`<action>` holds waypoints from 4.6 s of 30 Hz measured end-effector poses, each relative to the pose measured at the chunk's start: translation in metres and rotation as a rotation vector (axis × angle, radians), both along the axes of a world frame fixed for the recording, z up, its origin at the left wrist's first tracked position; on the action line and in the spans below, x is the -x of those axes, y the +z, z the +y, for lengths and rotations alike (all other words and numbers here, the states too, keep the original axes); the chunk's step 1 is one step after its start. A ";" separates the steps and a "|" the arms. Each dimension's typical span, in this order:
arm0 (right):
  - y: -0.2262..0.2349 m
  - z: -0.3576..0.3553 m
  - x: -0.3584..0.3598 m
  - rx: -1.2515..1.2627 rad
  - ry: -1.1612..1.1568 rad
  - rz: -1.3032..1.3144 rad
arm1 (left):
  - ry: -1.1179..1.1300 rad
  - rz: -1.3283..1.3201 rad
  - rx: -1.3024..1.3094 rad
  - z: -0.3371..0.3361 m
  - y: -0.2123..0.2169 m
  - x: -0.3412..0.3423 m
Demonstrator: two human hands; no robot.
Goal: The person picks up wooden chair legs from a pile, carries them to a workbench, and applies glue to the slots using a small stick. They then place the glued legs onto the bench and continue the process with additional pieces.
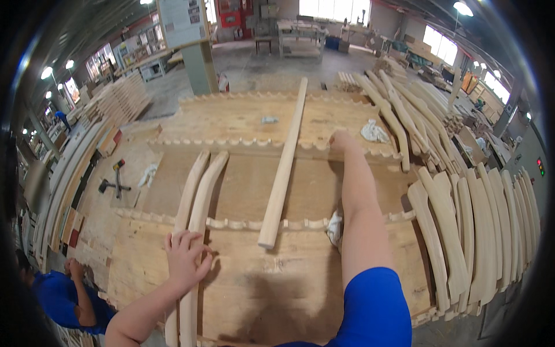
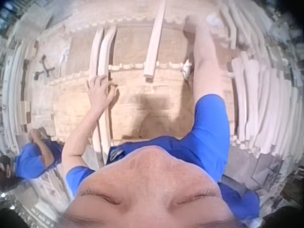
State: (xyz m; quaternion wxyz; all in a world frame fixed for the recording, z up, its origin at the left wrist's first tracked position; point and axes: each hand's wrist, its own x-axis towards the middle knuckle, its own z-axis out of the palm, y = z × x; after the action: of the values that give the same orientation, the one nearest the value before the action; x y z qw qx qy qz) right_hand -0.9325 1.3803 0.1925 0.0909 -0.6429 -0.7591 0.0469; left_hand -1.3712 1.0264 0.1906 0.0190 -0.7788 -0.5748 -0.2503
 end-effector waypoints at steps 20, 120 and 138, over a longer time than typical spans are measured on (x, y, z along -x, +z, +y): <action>0.073 -0.143 0.090 -0.016 0.062 1.618 | 0.036 0.004 -0.073 -0.005 -0.003 -0.002; 0.019 -0.484 0.224 0.938 0.347 2.333 | 0.196 0.035 -0.009 -0.012 -0.022 0.001; 0.035 -0.545 0.162 0.951 0.254 1.415 | -0.032 -1.531 1.113 -0.143 0.025 -0.089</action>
State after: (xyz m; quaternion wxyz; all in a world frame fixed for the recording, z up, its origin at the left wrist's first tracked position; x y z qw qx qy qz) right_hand -1.0942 0.8358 0.2277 0.2577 -0.3426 -0.4899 0.7591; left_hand -1.2821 0.8836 0.2159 -0.7410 -0.3082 -0.4571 -0.3835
